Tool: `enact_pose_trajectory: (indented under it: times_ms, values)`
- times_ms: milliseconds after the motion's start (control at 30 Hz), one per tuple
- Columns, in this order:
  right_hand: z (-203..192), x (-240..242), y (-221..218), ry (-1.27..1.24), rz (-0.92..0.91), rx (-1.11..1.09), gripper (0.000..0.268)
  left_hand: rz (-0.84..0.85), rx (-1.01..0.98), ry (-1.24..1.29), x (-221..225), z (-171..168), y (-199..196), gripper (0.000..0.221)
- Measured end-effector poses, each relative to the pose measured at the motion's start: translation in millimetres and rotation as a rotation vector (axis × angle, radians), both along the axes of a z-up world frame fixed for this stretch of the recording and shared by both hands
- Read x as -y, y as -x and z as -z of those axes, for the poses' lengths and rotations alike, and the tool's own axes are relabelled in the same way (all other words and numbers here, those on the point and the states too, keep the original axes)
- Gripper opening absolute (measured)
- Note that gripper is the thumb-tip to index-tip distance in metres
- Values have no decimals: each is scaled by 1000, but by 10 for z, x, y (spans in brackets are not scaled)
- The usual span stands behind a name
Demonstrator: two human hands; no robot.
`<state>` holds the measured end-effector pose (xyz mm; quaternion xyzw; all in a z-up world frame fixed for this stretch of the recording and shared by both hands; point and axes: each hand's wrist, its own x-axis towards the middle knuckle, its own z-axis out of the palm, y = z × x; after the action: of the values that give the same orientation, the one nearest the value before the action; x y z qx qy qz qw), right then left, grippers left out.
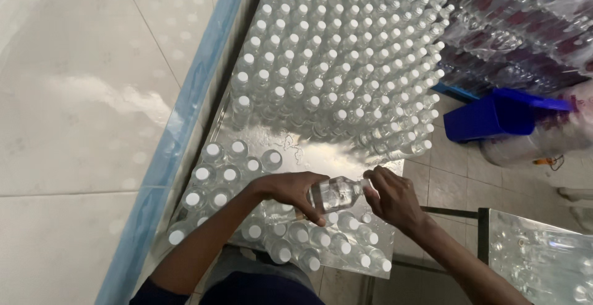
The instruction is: The person repeatedly picks up clear plastic bottles from a metal table and screws white caps onto them by hand. The capped bottles are then placed back onto the table among many other identical bottles. The process is continuous and repetitive throughout the video.
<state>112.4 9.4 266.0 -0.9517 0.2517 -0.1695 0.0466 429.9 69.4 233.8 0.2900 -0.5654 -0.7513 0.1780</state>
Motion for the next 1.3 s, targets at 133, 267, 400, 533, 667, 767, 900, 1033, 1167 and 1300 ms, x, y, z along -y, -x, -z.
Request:
enact_pose_trajectory:
  times_ms: [133, 267, 400, 533, 667, 767, 900, 1033, 1167, 1300]
  values:
    - [-90, 233, -4, 404, -417, 86, 58, 162, -162, -39, 12, -105, 194, 113]
    - [-229, 392, -218, -303, 87, 118, 57, 12, 89, 99, 188, -281, 238, 111]
    - [55, 991, -281, -1056, 753, -93, 50, -573, 849, 965, 358, 128, 706, 67]
    - [-76, 1234, -437, -1584, 840, -202, 59, -698, 1268, 1304, 455, -81, 739, 73]
    - [-194, 1202, -711, -1397, 791, -86, 66, -675, 1236, 1482, 776, 187, 385, 79]
    - [-377, 1066, -1085, -1143, 652, 50, 80, -681, 1058, 1280, 979, 597, 147, 86]
    - [-15, 1113, -1330, -922, 473, 79, 57, -647, 678, 858, 685, 345, -404, 120]
    - [410, 961, -1900, -718, 407, -123, 64, -731, 977, 707, 755, 901, -1059, 96]
    - [1045, 1099, -2377, -601, 267, -180, 53, -895, 1169, 599, 970, 1358, -1298, 49]
    - [1131, 1051, -2763, -646, 279, -189, 53, -947, 1130, 769, 1046, 1747, -1388, 16]
